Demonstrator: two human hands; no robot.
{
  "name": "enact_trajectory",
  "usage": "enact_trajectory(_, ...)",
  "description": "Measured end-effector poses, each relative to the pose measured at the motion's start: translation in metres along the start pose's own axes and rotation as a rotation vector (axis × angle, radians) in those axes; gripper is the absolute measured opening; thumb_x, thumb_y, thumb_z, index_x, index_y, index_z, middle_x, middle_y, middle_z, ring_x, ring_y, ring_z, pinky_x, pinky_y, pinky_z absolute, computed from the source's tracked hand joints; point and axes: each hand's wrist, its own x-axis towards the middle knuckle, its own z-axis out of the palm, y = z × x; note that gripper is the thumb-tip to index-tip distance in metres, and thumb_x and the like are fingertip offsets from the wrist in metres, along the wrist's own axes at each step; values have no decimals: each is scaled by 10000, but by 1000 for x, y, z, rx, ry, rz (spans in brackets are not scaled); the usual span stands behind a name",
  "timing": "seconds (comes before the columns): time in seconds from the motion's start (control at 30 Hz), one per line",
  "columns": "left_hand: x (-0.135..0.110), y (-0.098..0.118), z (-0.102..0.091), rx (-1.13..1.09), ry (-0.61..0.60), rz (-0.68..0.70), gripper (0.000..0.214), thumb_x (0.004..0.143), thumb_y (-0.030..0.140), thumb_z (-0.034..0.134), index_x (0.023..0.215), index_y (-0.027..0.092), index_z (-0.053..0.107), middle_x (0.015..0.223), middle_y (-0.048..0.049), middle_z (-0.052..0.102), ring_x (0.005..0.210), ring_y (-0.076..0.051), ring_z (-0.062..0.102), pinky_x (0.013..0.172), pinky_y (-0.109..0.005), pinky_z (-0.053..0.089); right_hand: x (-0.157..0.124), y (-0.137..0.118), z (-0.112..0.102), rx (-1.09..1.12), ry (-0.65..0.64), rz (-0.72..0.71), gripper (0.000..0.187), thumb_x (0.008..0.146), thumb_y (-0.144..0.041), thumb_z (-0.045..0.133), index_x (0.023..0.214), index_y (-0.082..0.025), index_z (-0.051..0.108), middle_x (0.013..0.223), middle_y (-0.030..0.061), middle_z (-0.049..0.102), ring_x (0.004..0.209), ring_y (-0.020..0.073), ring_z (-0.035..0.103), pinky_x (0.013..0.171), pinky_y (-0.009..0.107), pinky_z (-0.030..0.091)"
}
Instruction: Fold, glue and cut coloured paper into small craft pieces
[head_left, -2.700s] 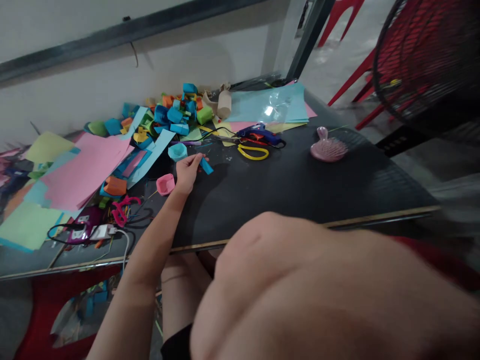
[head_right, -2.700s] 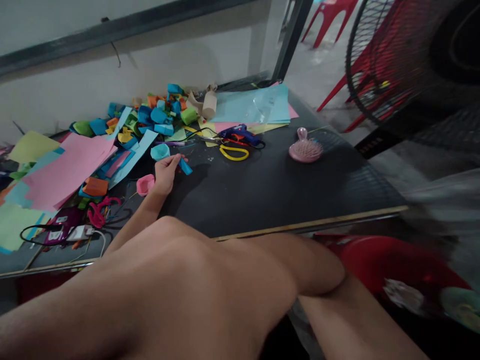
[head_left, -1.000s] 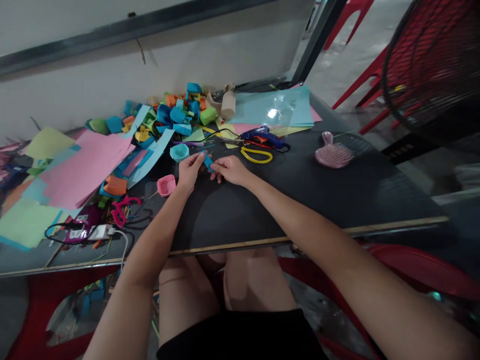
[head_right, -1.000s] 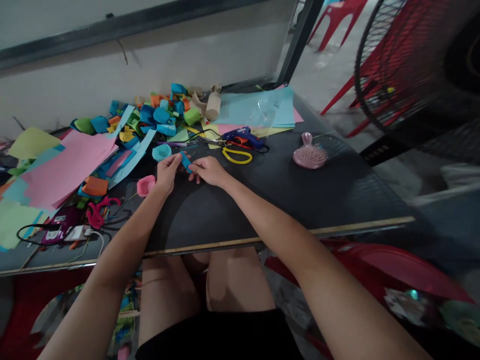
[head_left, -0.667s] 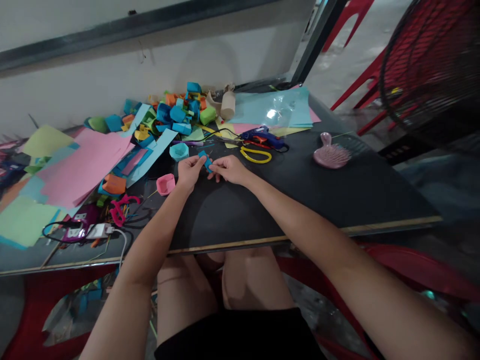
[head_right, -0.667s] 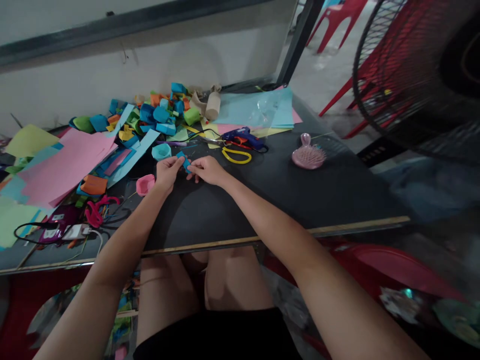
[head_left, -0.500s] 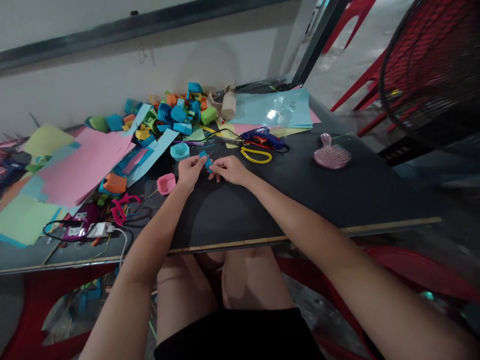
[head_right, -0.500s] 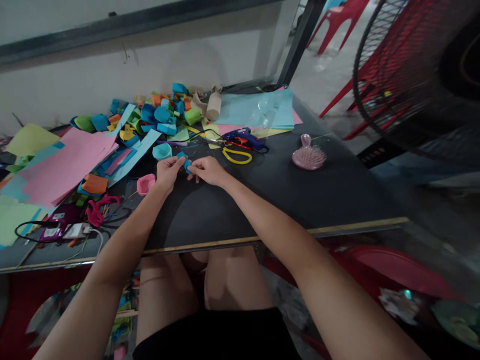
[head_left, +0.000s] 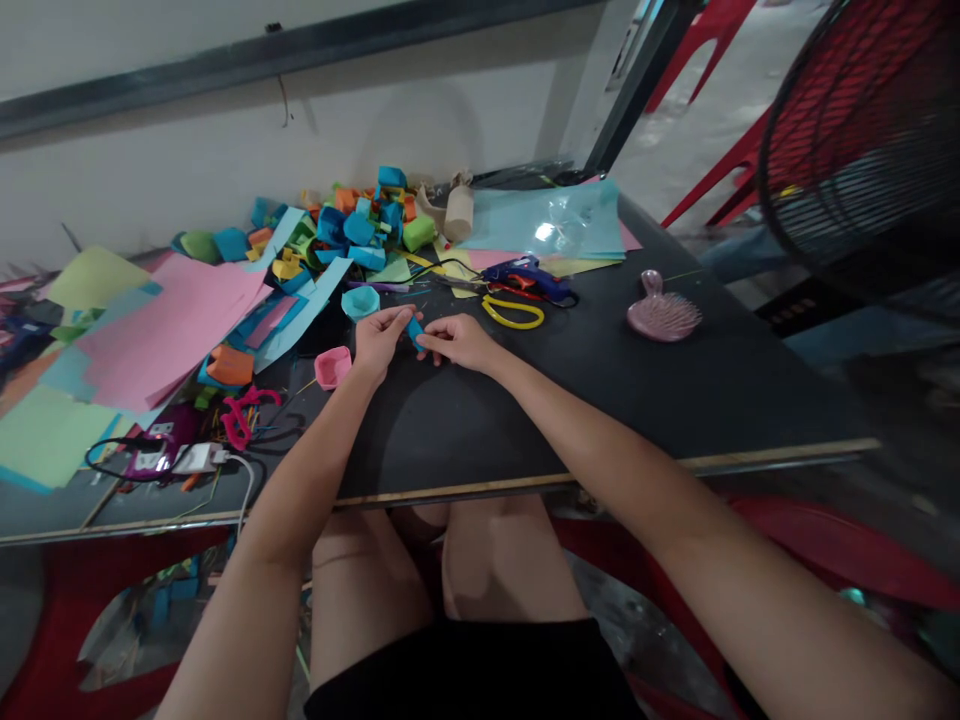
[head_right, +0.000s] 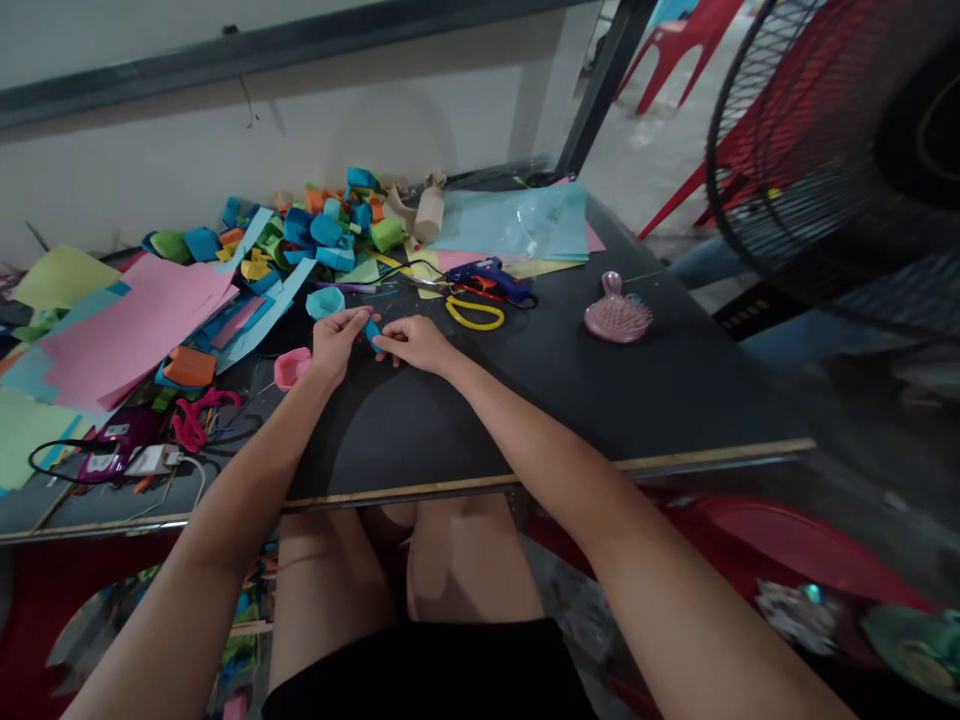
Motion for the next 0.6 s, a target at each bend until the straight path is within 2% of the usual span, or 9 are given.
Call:
enact_trajectory(0.1,0,-1,1,-18,1,1,267,724,387,796,865,160,779,837,-78,784,708,-142,688,623,-241,501,-1,-3,0,-11,-2,1,353,795,-506,660,715,-162,656,764,84,762,505,104,602,452,210,403)
enact_trajectory(0.3,0,-2,0,7,-9,-13,268,738,368,786,923,174,780,880,-76,788,726,-140,692,553,-208,445,-2,-6,-2,-61,10,-10,227,812,-353,634,683,-167,646,727,67,756,500,102,610,512,219,447)
enact_trajectory(0.5,-1,-1,1,5,-15,-34,248,740,332,798,922,166,771,892,-85,784,805,-166,721,717,-273,530,-2,-6,-1,-40,10,8,197,797,-324,649,674,-171,636,714,58,754,518,107,626,534,217,473)
enact_trajectory(0.6,-1,-1,1,6,-11,-33,247,736,335,800,912,165,771,888,-82,785,815,-175,727,707,-272,536,-2,-7,0,-30,10,28,187,795,-310,657,670,-175,627,716,53,755,518,102,624,529,211,472)
